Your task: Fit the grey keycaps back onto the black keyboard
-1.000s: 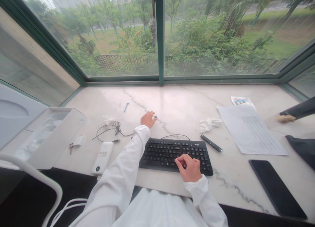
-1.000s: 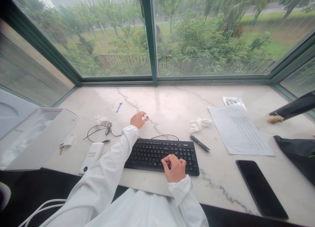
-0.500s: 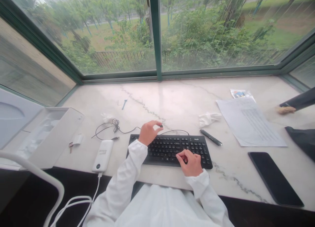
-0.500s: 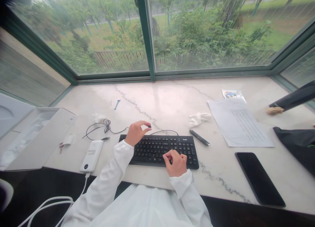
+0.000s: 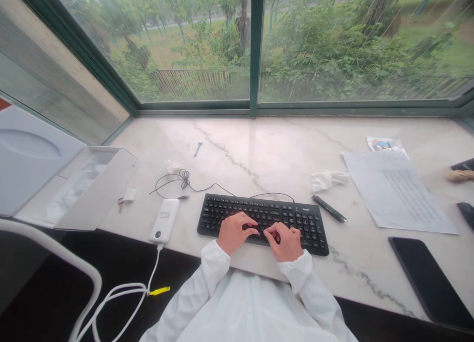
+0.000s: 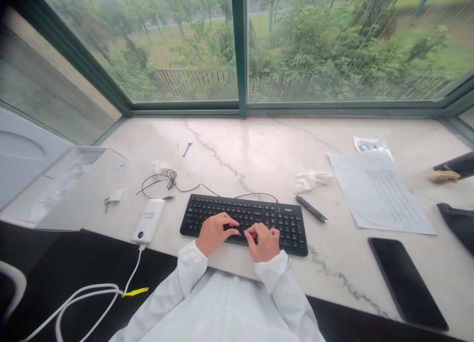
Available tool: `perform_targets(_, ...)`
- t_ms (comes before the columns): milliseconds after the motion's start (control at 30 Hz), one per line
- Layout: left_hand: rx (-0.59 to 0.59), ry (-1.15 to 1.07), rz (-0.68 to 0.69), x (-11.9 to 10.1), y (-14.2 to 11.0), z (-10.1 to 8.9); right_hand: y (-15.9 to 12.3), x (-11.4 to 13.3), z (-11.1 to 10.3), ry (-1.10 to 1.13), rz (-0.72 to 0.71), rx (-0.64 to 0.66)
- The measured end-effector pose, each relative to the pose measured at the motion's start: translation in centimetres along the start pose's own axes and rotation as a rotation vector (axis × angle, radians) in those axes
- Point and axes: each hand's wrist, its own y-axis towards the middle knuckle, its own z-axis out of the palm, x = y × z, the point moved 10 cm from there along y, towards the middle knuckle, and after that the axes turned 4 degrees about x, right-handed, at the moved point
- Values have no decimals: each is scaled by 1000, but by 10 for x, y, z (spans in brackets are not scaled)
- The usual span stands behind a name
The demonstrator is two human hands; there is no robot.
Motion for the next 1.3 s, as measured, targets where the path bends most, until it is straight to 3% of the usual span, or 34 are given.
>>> perform_targets(667,16,14,-111,5,1,3,-7,-9,-5,3,23,-34)
perform_targets(1000,2,148,-13,-7,-9,11,-6,-9,-7,9,28,-39)
perform_targets(1133,-16,102,16,-7,-10,11,-4,-8,-7,5,23,-35)
perform_targets(1300,-16,-32,-74,3,-4,9,-3,-6,-5,-14,1,-43)
